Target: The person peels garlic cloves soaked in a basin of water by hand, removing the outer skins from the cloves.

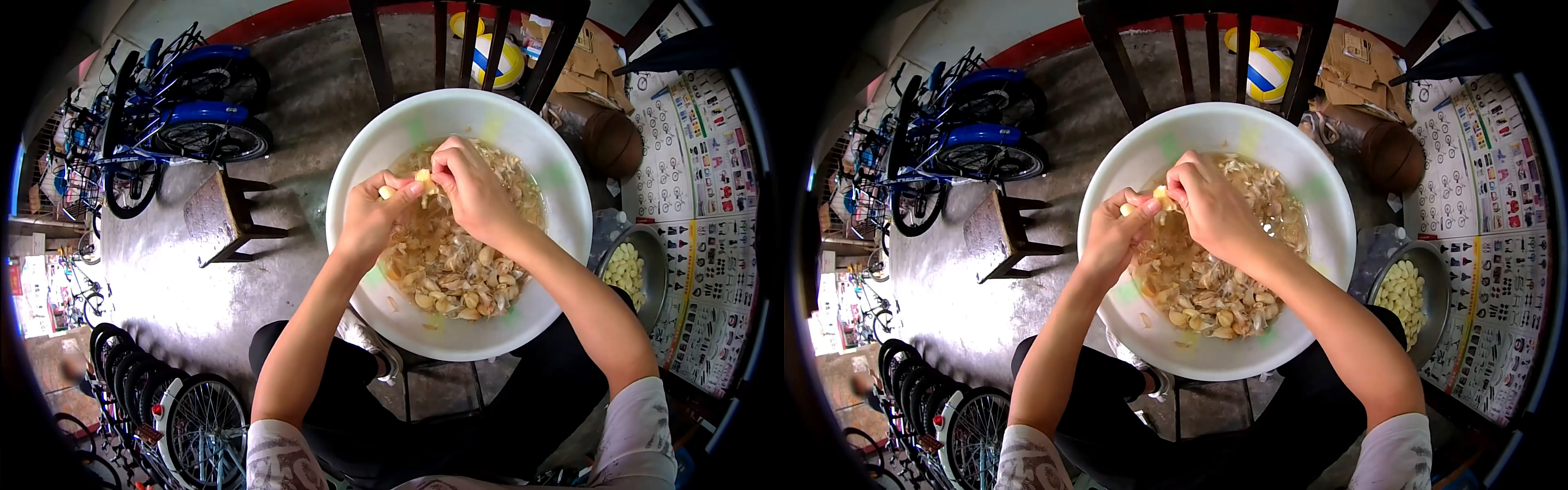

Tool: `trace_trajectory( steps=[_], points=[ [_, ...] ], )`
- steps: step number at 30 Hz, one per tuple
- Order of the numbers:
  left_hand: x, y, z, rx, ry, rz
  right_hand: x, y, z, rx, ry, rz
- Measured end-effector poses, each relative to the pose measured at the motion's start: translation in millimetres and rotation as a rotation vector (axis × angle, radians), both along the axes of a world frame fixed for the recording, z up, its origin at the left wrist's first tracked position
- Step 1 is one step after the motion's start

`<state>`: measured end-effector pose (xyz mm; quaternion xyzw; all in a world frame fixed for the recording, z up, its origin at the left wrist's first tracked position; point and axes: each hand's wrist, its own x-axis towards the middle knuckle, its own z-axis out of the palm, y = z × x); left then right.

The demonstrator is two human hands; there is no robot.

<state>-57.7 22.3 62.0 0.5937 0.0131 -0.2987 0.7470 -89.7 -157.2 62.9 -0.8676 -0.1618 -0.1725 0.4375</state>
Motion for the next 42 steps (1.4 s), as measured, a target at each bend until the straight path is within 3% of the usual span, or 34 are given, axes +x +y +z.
trace_trajectory(
  steps=[3, 7, 9, 13, 16, 18, 22, 24, 27, 39, 42],
  points=[
    [1, 0, -2, 0.034, -0.108, 0.040, 0, 0, 3, -0.001, -0.028, 0.015],
    [1, -2, -3, -0.036, -0.044, 0.108, 0, 0, 6, 0.026, -0.034, 0.045],
    [3, 2, -8, -0.318, 0.173, 0.196, 2, -3, 8, 0.013, -0.059, 0.091],
    [8, 1, -5, -0.408, 0.317, 0.279, -1, -4, 13, 0.021, 0.063, 0.118],
    [4, 3, -9, -0.388, 0.188, 0.177, 0, 1, 18, 0.096, -0.041, -0.062],
    [0, -2, -2, -0.036, -0.066, 0.188, 1, 2, 23, 0.151, 0.049, -0.126],
    [-6, -10, 4, 0.153, -0.318, 0.199, -2, 5, 9, 0.319, 0.203, -0.116],
    [-6, -9, 2, 0.307, -0.522, 0.156, -2, 6, 2, 0.543, 0.327, -0.125],
    [-8, -9, 8, 0.391, -0.588, 0.123, -4, 3, 1, 0.579, 0.350, -0.100],
    [-3, -6, 11, 0.464, -0.842, -0.030, -11, 0, 13, 0.174, 0.071, -0.017],
    [-1, -5, 13, 0.467, -0.879, -0.052, -11, -1, 13, 0.179, 0.053, 0.009]
  ],
)
